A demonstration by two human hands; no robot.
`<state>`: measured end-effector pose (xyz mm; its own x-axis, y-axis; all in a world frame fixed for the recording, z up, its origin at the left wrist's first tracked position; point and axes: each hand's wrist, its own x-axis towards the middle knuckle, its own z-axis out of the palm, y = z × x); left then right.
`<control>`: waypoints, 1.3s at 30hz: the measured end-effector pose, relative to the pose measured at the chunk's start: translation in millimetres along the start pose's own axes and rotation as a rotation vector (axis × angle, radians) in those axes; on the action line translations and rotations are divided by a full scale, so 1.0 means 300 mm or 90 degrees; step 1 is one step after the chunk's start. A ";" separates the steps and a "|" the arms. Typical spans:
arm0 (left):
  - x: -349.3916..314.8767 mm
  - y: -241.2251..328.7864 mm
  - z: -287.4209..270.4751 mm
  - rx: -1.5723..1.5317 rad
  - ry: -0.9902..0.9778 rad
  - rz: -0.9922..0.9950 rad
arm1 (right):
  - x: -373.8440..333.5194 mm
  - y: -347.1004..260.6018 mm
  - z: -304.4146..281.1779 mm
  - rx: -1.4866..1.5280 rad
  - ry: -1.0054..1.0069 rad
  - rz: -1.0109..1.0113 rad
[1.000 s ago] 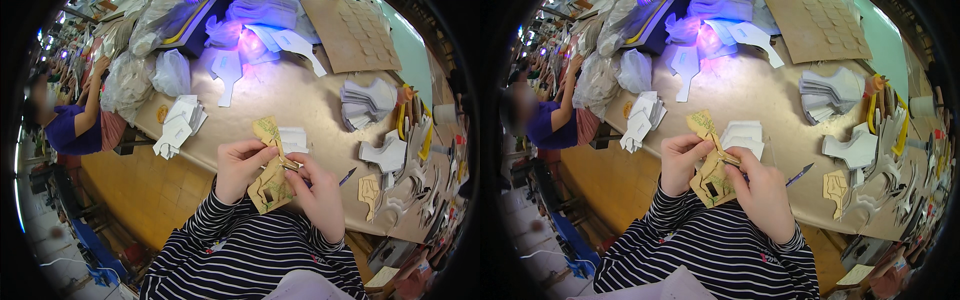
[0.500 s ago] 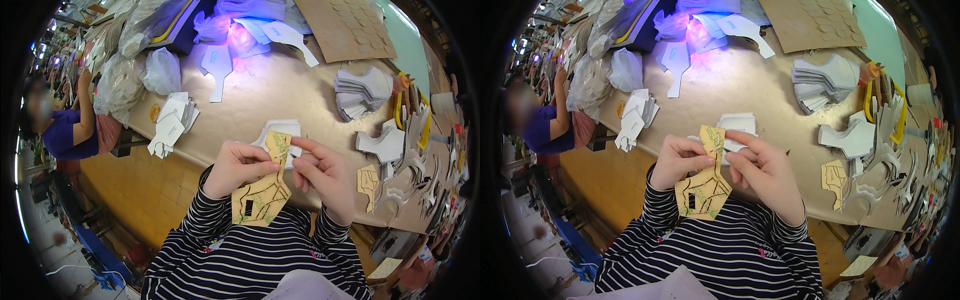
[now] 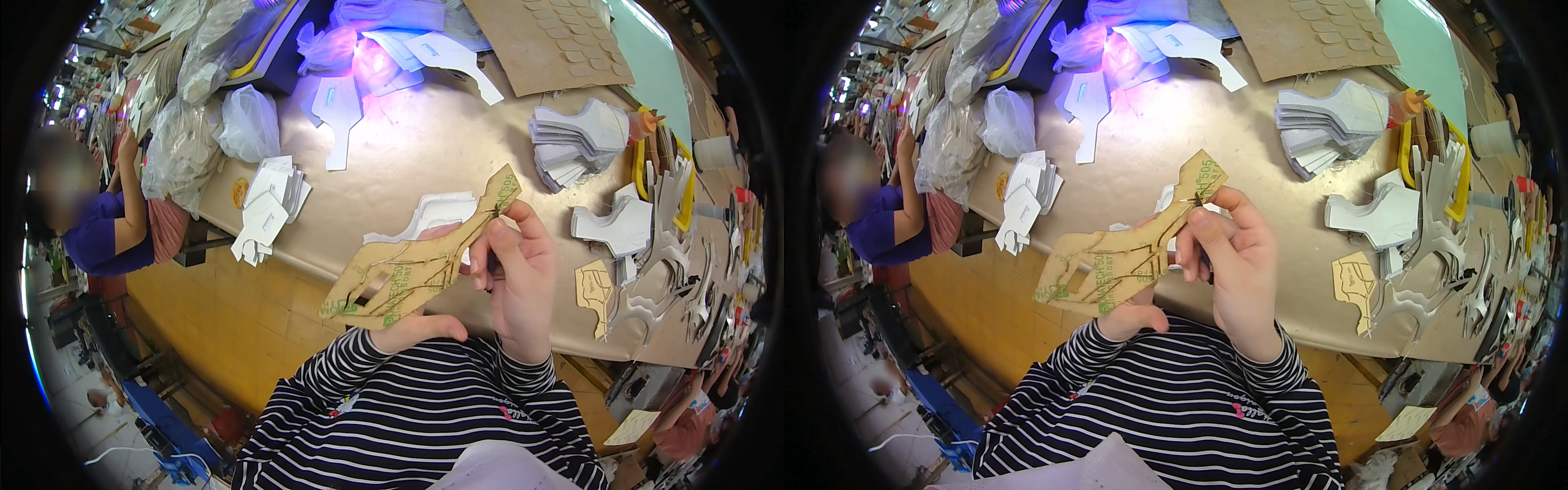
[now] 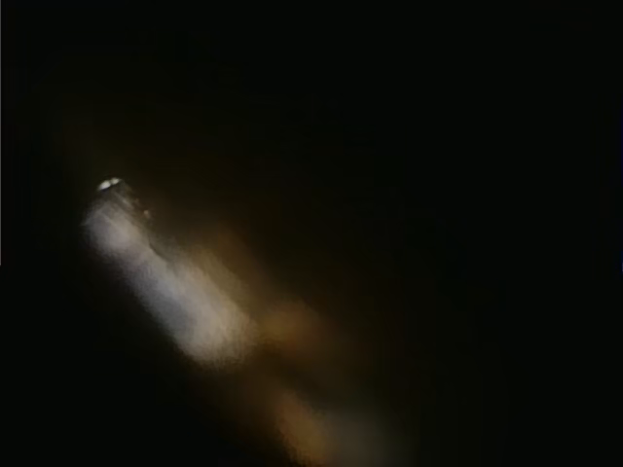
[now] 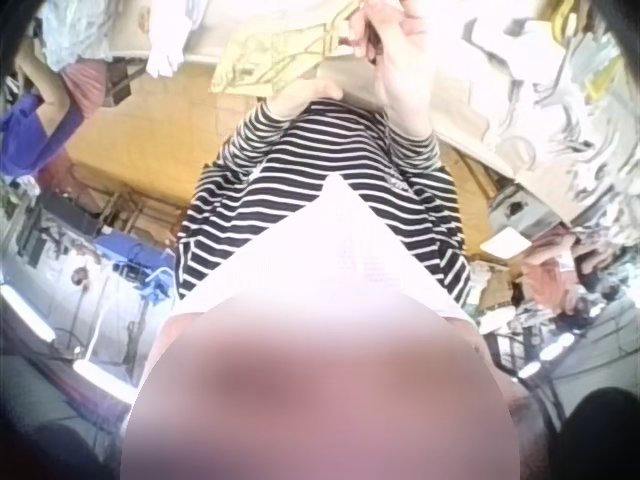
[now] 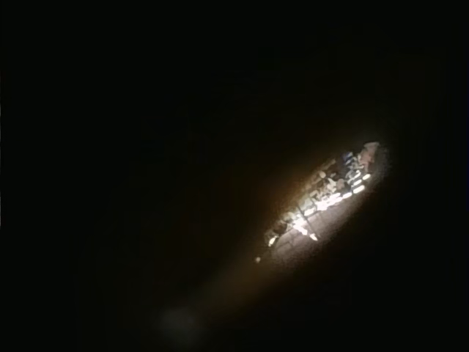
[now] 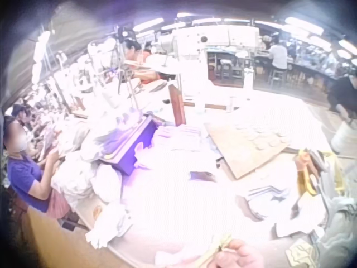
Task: The person uses purple scissors to cut a brown cardboard template into a smaller shape. They repeatedly trim edges and remove small pieces, then peel off a green printed layer from the cardboard. The person continues cutting and peeling the template throughout the clip.
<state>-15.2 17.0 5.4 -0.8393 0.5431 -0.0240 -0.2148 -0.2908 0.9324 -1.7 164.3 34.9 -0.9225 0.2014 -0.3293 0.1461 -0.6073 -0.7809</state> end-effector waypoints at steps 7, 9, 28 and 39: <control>0.001 -0.003 0.026 -0.059 0.292 -0.002 | -0.020 -0.004 -0.001 -0.143 -0.080 0.080; 0.007 0.007 0.012 -0.033 0.306 -0.033 | -0.026 -0.004 -0.001 -0.185 -0.105 0.089; 0.003 0.033 -0.042 0.161 0.267 -0.078 | -0.030 -0.012 0.027 -0.497 -0.083 0.058; -0.003 0.010 -0.058 0.095 0.277 -0.068 | -0.009 0.005 0.020 -0.546 -0.119 0.007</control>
<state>-23.9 2.1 1.9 -0.9546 0.1738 -0.2419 -0.2640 -0.1181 0.9573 -1.2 158.4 37.8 -0.9518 0.0244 -0.3057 0.3045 0.1931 -0.9327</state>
